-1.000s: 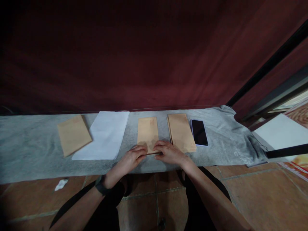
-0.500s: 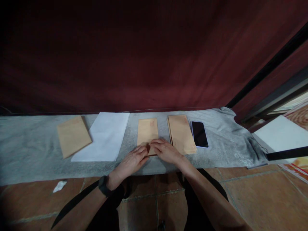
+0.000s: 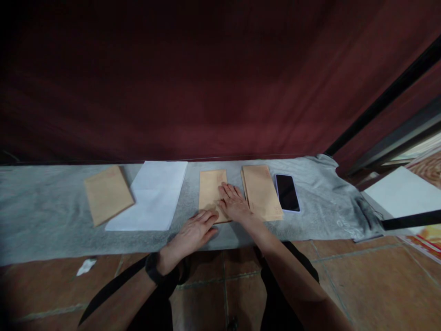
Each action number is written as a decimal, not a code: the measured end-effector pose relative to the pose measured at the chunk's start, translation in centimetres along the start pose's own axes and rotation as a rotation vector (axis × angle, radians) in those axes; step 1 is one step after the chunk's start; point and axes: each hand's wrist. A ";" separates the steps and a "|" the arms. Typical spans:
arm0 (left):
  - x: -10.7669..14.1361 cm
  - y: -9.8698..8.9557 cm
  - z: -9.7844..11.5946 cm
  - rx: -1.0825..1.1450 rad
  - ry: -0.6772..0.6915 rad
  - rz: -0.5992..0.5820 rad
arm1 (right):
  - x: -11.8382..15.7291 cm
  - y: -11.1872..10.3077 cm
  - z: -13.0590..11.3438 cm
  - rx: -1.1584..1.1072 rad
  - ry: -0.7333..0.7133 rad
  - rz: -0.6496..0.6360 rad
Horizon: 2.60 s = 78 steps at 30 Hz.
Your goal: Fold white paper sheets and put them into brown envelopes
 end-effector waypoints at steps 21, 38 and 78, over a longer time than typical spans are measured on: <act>-0.2 -1.3 -2.0 0.241 0.091 0.005 | 1.4 -0.7 -0.7 -0.117 -0.127 -0.005; -2.2 -0.6 -5.3 0.565 0.043 0.036 | 4.5 -3.7 -1.9 -0.302 -0.353 -0.146; -1.1 2.0 -4.3 0.285 0.016 0.143 | 5.5 -1.1 -2.5 -0.582 -0.187 0.133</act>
Point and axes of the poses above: each hand's wrist, its own x-axis away from the middle knuckle, its own y-axis out of the palm, z = x × y, and after that the axes turned 5 degrees about -z, right-handed
